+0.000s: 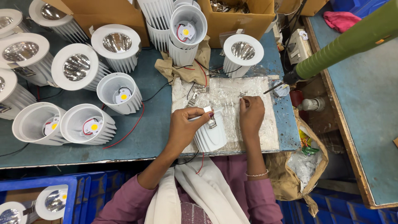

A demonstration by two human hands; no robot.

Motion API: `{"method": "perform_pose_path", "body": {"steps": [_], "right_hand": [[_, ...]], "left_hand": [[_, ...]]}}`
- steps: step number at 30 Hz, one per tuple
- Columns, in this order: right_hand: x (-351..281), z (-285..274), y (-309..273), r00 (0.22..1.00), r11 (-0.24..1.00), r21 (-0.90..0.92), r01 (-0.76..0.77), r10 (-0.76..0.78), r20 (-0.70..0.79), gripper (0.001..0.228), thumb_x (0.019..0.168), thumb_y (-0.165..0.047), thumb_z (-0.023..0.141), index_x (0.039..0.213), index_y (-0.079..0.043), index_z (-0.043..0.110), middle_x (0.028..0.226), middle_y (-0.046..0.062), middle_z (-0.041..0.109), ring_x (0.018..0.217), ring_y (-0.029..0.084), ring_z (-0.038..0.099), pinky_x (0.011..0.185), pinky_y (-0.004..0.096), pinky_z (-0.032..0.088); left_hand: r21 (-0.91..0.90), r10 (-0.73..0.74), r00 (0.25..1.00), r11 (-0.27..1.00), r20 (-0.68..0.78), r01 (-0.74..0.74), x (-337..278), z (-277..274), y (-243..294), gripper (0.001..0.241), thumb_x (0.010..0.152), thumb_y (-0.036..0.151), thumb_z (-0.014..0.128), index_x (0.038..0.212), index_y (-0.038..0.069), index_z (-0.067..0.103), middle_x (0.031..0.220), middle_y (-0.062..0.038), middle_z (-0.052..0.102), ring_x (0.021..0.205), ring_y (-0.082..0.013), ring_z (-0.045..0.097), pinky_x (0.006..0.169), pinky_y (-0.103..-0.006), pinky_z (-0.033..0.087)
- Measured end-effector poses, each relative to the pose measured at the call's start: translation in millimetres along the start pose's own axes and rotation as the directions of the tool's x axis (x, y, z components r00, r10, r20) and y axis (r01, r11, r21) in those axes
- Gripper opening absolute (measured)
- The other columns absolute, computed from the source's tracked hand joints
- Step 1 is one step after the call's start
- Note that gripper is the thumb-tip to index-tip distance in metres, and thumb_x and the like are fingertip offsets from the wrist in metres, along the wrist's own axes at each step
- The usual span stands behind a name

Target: The person assembles LED light fixtures by inserting a reflector into a white housing, attaching a metal bracket, and securing it with a power drill. The person repeats this process for multiple units, placing finished items into a blue crate.

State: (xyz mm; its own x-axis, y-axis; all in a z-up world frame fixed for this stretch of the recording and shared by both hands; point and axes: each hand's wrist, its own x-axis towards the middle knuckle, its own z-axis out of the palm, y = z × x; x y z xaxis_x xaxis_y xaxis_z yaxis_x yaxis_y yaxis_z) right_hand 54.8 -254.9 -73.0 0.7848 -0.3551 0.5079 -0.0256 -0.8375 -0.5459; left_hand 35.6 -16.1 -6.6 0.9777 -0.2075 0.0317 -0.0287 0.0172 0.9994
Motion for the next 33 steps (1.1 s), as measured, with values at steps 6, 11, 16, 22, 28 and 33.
{"method": "perform_pose_path", "body": {"steps": [6,11,16,22,28,33], "right_hand": [[-7,-38,-37,0.993,0.950,0.293,-0.104,0.085,0.076,0.012,0.093,-0.006,0.075,0.104,-0.001,0.078,0.101,0.010,0.072,0.086,0.017,0.069,0.073,0.029,0.055],[-37,-86,-81,0.957,0.700,0.681,-0.216,0.013,0.291,0.015,0.090,-0.002,0.077,0.104,-0.003,0.078,0.102,0.007,0.066,0.093,0.013,0.062,0.083,0.026,0.051],[-43,-90,-112,0.942,0.806,0.578,-0.131,-0.081,0.327,0.018,0.085,-0.001,0.080,0.103,-0.004,0.080,0.092,0.006,0.064,0.084,0.013,0.058,0.076,0.025,0.048],[-49,-80,-131,0.973,0.869,0.486,-0.092,-0.024,0.227,0.020,0.085,-0.001,0.078,0.105,-0.006,0.079,0.090,0.005,0.067,0.078,0.013,0.064,0.070,0.026,0.052],[-54,-82,-128,0.970,0.899,0.436,-0.041,-0.069,0.234,0.023,0.087,0.001,0.075,0.109,-0.005,0.078,0.097,0.007,0.070,0.084,0.014,0.069,0.074,0.026,0.054],[-51,-89,-113,0.954,0.798,0.581,-0.159,-0.027,0.298,0.022,0.092,0.004,0.071,0.112,-0.002,0.076,0.106,0.009,0.070,0.096,0.015,0.069,0.086,0.025,0.055]], "left_hand": [[-0.002,0.047,0.999,0.999,0.004,-0.047,-2,-1,3,0.019,0.087,0.016,0.078,0.096,-0.001,0.080,0.083,-0.004,0.080,0.075,-0.0036,0.069,0.068,-0.0193,0.052],[-0.011,0.002,1.000,1.000,-0.002,-0.002,-1,0,1,0.018,0.087,0.014,0.077,0.096,-0.002,0.080,0.083,-0.004,0.079,0.075,-0.0042,0.069,0.068,-0.0199,0.052],[-0.027,0.053,0.998,0.998,0.015,-0.053,0,0,0,0.017,0.089,0.013,0.077,0.096,-0.002,0.080,0.085,-0.004,0.079,0.078,-0.0035,0.068,0.071,-0.0201,0.053],[-0.017,0.055,0.998,0.998,0.015,-0.054,-1,0,2,0.017,0.090,0.013,0.075,0.096,-0.002,0.080,0.085,-0.004,0.079,0.078,-0.0035,0.068,0.071,-0.0201,0.054],[-0.004,0.045,0.999,0.999,0.006,-0.045,-2,0,1,0.017,0.090,0.014,0.074,0.096,-0.002,0.079,0.085,-0.003,0.079,0.077,-0.0033,0.069,0.070,-0.0200,0.055],[-0.033,0.031,1.000,0.999,0.005,-0.031,-2,1,1,0.018,0.090,0.015,0.076,0.095,-0.002,0.079,0.083,-0.004,0.078,0.076,-0.0030,0.067,0.069,-0.0199,0.053]]}}
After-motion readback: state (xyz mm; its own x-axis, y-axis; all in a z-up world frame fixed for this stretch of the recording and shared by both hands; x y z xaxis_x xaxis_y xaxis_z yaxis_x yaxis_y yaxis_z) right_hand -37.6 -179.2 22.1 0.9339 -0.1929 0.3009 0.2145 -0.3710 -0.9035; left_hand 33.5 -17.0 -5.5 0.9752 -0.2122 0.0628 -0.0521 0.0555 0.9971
